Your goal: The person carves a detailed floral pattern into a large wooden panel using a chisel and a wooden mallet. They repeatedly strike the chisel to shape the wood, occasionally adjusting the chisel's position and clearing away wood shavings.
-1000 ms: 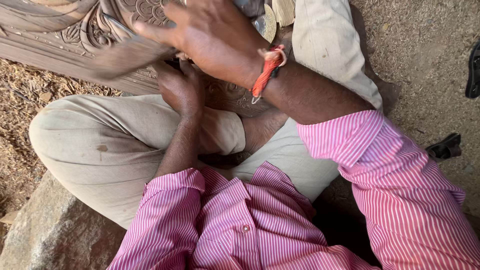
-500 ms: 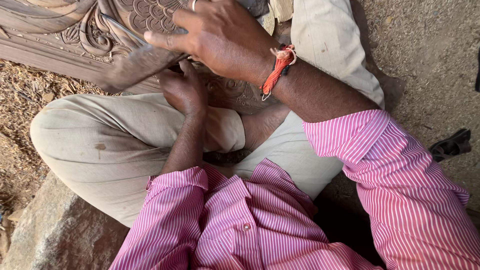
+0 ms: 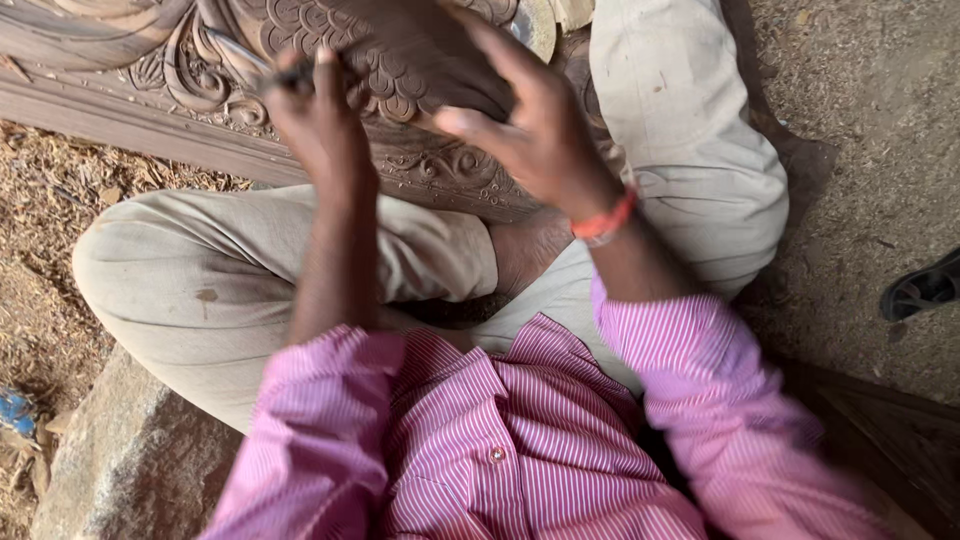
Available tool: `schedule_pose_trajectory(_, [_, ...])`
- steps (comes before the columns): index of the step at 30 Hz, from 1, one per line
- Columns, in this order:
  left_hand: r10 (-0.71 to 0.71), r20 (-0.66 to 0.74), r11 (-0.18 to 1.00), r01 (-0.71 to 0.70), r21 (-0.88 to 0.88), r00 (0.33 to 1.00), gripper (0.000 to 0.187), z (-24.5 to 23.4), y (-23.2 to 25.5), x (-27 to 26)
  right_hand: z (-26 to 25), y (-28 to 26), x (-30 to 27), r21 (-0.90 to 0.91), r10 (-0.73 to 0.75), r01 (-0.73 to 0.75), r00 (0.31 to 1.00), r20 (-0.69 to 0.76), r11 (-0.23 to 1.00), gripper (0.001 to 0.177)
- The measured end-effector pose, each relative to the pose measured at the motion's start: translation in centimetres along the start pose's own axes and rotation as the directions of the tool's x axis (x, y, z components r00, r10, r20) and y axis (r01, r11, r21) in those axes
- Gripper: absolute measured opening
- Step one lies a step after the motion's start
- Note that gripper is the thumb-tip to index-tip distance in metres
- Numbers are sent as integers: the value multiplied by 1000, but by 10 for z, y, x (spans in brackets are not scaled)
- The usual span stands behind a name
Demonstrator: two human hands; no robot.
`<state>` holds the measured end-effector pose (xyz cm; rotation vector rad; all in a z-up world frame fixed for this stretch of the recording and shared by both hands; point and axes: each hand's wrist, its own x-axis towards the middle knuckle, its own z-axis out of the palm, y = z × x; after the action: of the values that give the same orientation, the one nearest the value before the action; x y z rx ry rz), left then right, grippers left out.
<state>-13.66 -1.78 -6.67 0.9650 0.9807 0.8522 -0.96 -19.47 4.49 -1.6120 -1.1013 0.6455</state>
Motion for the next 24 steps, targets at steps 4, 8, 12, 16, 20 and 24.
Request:
schedule_pose_trajectory(4, [175, 522, 817, -419, 395, 835, 16, 5, 19, 37, 6, 4, -45, 545, 413, -266, 896, -165, 795, 61])
schedule_pose_trajectory(8, [-36, 813, 401, -737, 544, 581, 14, 20, 23, 49, -2, 21, -67, 525, 461, -273, 847, -267, 806, 58])
schedule_pose_trajectory(12, [-224, 819, 140, -814, 563, 528, 14, 35, 26, 43, -7, 24, -71, 497, 437, -266, 859, -266, 826, 62])
schedule_pose_trajectory(16, [-115, 897, -67, -905, 421, 426, 21, 34, 24, 44, -3, 24, -69, 493, 413, -258, 880, -235, 831, 67])
schedule_pose_trajectory(20, [-134, 909, -104, -918, 383, 395, 19, 32, 17, 47, -2, 23, -67, 403, 382, -272, 897, -223, 874, 72])
schedule_pose_trajectory(24, [-287, 844, -165, -891, 422, 453, 17, 37, 7, 48, -9, 16, -59, 271, 279, -214, 933, -229, 939, 76])
